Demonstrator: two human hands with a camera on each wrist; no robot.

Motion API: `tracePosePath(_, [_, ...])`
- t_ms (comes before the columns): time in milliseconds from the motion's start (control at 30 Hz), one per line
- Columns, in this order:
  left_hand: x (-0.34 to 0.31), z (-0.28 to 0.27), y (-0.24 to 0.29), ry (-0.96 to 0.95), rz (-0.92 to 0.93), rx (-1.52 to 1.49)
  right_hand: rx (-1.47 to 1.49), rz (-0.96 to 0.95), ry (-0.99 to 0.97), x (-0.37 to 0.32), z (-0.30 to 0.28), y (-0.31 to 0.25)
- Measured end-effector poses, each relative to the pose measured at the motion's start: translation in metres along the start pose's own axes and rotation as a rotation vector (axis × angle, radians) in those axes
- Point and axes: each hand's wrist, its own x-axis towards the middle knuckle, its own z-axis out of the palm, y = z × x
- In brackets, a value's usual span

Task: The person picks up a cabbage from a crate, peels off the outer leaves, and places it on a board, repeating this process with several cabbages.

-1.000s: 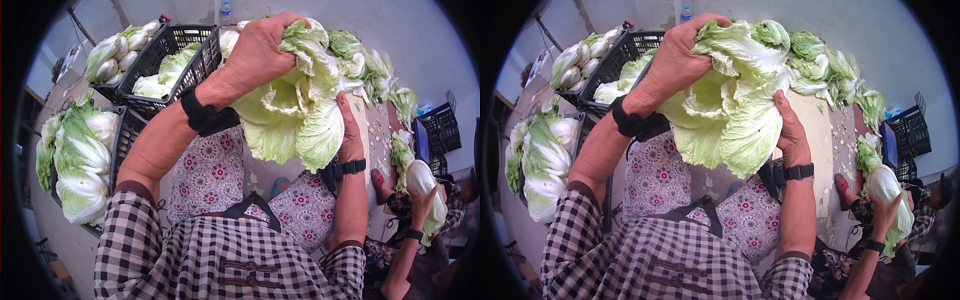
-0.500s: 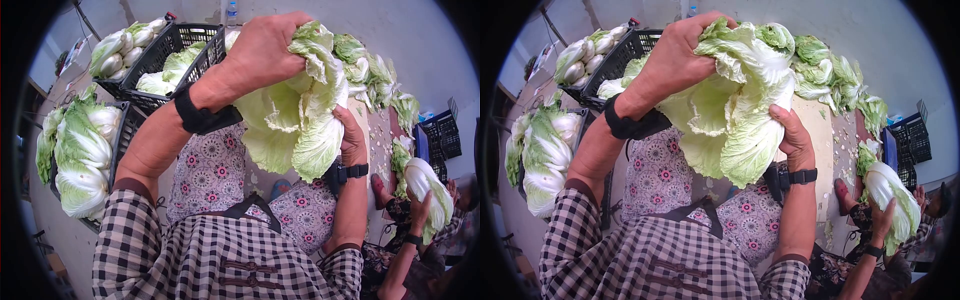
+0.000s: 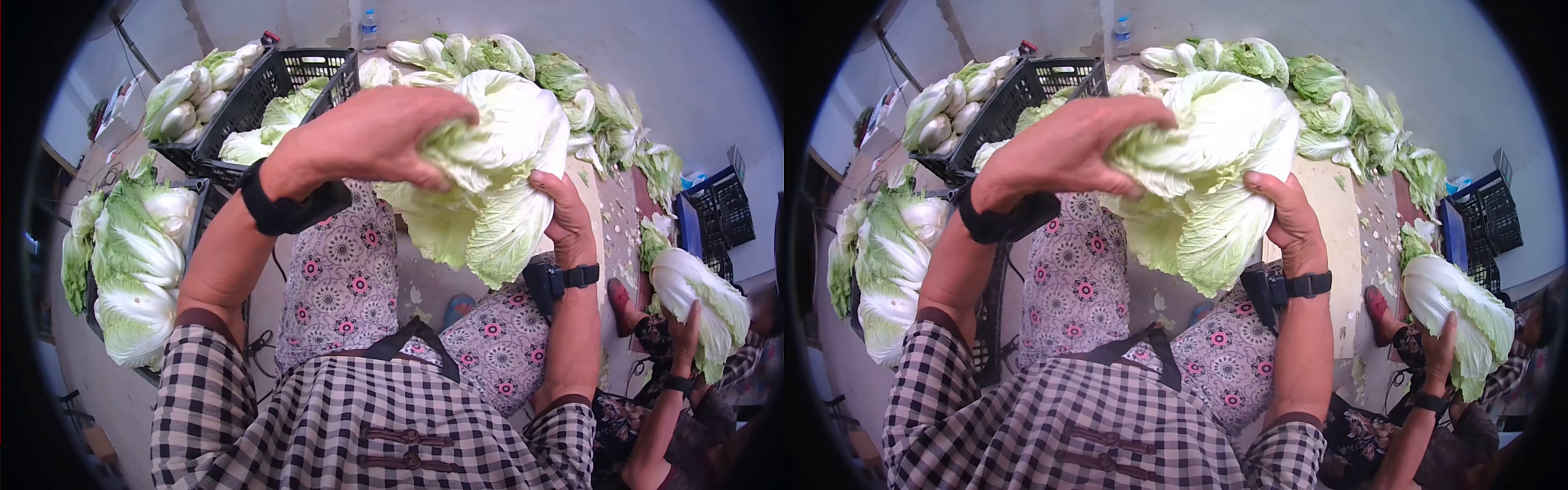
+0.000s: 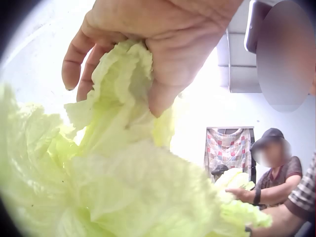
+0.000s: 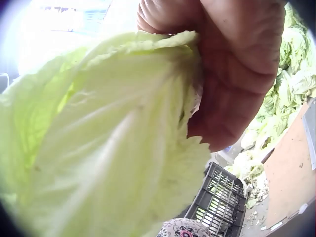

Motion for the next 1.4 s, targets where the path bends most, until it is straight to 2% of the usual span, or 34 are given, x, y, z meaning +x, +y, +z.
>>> tracePosePath(100, [-0.011, -0.013, -0.013, -0.134, 0.111, -0.235, -0.139, -0.066, 0.051, -0.001, 0.004, -0.004])
tracePosePath(133, [-0.011, -0.018, -0.015, -0.053, -0.005, -0.371, -0.221, -0.077, 0.057, -0.002, 0.008, -0.006])
tracePosePath(167, [-0.01, -0.023, -0.014, 0.034, -0.198, -0.415, -0.303, -0.088, 0.062, -0.001, 0.01, -0.008])
tracePosePath(233, [0.001, -0.011, -0.024, 0.197, -0.313, -0.601, -0.444, -0.124, 0.085, 0.001, 0.015, -0.01])
tracePosePath(300, [0.014, 0.02, -0.042, 0.238, -0.337, -0.735, -0.584, -0.21, 0.092, -0.002, 0.032, -0.014])
tracePosePath(333, [0.023, 0.03, -0.037, 0.243, -0.234, -0.814, -0.707, -0.306, 0.097, 0.001, 0.038, -0.012])
tracePosePath(367, [0.027, 0.048, -0.035, 0.368, -0.266, -0.939, -0.792, -0.339, 0.089, 0.001, 0.043, -0.013])
tracePosePath(433, [0.032, 0.059, -0.032, 0.438, -0.29, -1.149, -0.963, -0.391, 0.08, -0.003, 0.05, -0.017])
tracePosePath(467, [0.033, 0.062, -0.033, 0.482, -0.317, -1.222, -0.967, -0.388, 0.098, -0.005, 0.049, -0.023])
tracePosePath(567, [0.035, 0.069, -0.036, 0.585, -0.347, -1.506, -0.477, -0.451, 0.108, -0.007, 0.037, -0.041])
tracePosePath(633, [0.033, 0.071, -0.042, 0.608, -0.295, -1.784, -0.156, -0.561, -0.002, -0.011, 0.018, -0.051])
tracePosePath(767, [0.023, 0.072, -0.066, 0.694, -0.383, -2.181, -0.175, -0.638, 0.206, -0.017, -0.018, -0.056])
tracePosePath(800, [0.021, 0.065, -0.063, 0.653, -0.383, -2.292, -0.174, -0.638, 0.245, -0.016, -0.023, -0.053])
tracePosePath(867, [0.008, 0.073, -0.046, 0.678, -0.117, -1.77, -0.319, -0.582, 0.214, -0.013, -0.009, -0.052])
tracePosePath(933, [-0.004, 0.08, -0.037, 0.643, -0.049, -1.537, -0.428, -0.513, 0.196, -0.011, 0.022, -0.053])
tracePosePath(967, [-0.011, 0.085, -0.041, 0.613, -0.1, -1.566, -0.366, -0.507, 0.159, -0.007, 0.029, -0.049])
tracePosePath(1033, [-0.022, 0.095, -0.048, 0.563, -0.19, -1.62, -0.439, -0.474, 0.131, -0.003, 0.047, -0.043])
tracePosePath(1233, [-0.022, 0.108, -0.044, 0.515, -0.253, -1.645, -0.66, -0.636, 0.084, -0.01, 0.071, -0.048])
tracePosePath(1267, [-0.022, 0.11, -0.043, 0.506, -0.254, -1.65, -0.518, -0.616, 0.031, -0.016, 0.083, -0.051])
tracePosePath(1367, [-0.02, 0.115, -0.04, 0.486, -0.268, -1.654, -0.814, -0.678, 0.197, -0.009, 0.076, -0.05])
tracePosePath(1400, [-0.019, 0.117, -0.039, 0.48, -0.274, -1.656, -0.799, -0.694, 0.203, -0.01, 0.075, -0.051])
